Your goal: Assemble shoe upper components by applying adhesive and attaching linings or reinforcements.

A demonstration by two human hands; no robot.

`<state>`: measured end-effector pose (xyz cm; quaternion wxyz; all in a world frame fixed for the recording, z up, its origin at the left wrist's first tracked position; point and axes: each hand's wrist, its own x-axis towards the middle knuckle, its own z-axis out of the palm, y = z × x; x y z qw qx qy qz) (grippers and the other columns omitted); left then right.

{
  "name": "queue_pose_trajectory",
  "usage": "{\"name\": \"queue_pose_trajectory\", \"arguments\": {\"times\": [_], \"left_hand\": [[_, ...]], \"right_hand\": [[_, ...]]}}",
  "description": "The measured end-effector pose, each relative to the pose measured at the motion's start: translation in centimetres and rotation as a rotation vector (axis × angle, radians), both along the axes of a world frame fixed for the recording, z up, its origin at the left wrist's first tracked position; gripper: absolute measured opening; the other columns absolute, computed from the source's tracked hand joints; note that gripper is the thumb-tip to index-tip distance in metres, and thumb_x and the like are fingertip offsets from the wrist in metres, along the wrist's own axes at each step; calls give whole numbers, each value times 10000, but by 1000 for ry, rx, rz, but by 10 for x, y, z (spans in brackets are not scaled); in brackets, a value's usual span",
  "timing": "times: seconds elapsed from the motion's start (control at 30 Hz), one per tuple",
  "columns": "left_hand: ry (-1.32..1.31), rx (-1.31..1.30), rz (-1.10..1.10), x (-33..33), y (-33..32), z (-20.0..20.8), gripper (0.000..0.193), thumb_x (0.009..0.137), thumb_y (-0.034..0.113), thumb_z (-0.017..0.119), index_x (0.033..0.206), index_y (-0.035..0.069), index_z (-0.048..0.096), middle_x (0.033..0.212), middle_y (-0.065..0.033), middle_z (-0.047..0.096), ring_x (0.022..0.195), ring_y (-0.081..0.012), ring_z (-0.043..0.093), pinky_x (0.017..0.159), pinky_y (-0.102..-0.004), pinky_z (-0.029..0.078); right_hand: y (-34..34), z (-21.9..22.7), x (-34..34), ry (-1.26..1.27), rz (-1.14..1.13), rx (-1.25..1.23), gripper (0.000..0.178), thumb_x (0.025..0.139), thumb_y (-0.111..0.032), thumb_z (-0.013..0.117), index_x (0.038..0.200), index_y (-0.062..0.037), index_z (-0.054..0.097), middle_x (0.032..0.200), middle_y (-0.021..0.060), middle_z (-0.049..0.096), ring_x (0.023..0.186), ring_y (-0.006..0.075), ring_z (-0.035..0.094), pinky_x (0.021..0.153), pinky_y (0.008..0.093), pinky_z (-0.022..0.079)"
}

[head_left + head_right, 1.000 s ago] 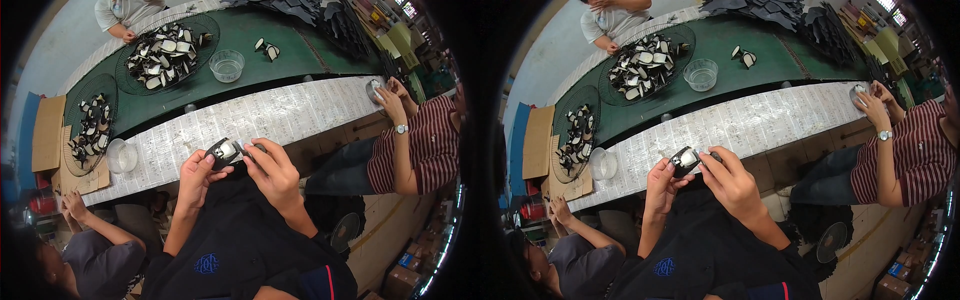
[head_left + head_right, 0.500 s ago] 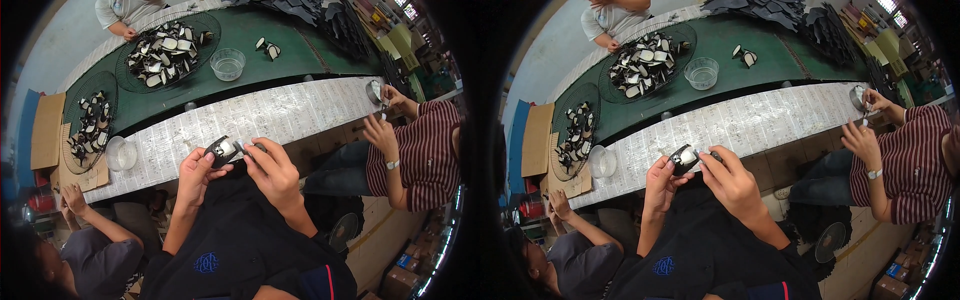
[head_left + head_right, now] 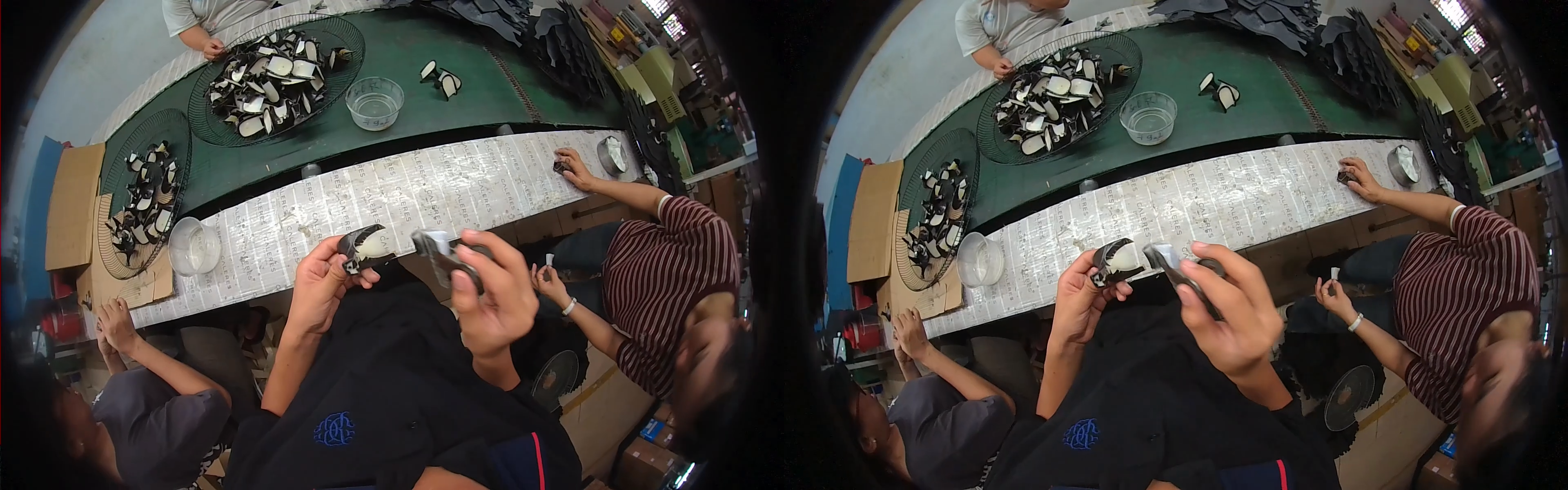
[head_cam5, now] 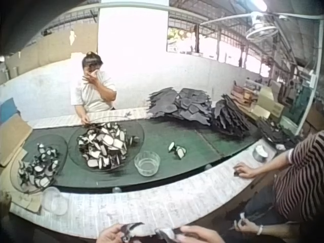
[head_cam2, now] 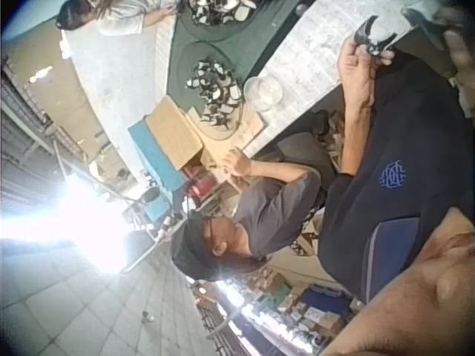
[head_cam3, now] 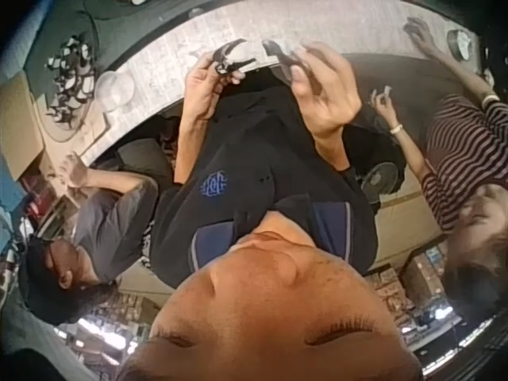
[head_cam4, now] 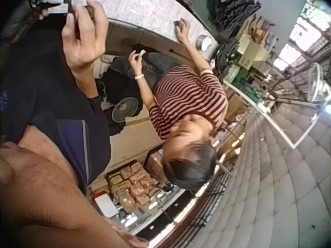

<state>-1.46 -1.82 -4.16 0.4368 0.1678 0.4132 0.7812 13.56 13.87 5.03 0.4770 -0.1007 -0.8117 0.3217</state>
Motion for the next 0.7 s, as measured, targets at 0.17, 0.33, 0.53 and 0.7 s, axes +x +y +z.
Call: {"name": "queue_pose_trajectory", "arguments": {"times": [0.17,0.33,0.53,0.7], "left_hand": [[-105,71,-38,1,2,7,401,955,206,597,1253,-35,481,1018,-165,665,812,-212,670,699,-299,542],[-307,214,-107,1,-1,5,541,829,231,758,1237,36,460,944,-126,655,706,-203,602,592,-305,472],[-417,419,-134,4,-6,9,352,918,181,654,1212,91,482,918,-90,622,680,-189,566,572,-290,466],[-520,444,-143,7,-9,9,282,1018,308,467,1200,94,478,884,-80,595,657,-180,536,565,-291,454]], "right_hand": [[17,32,4,43,137,-21,245,765,36,691,1010,33,678,1045,229,638,871,248,659,720,291,540],[20,79,5,131,588,3,260,723,-88,751,977,-78,696,1004,188,656,753,241,654,629,301,513],[4,131,-8,71,931,-151,435,661,-272,815,1076,-251,683,965,189,677,600,234,596,457,335,428],[8,106,-11,217,1004,-20,337,721,-165,781,1034,-222,669,909,218,657,610,222,594,452,272,418]]}}
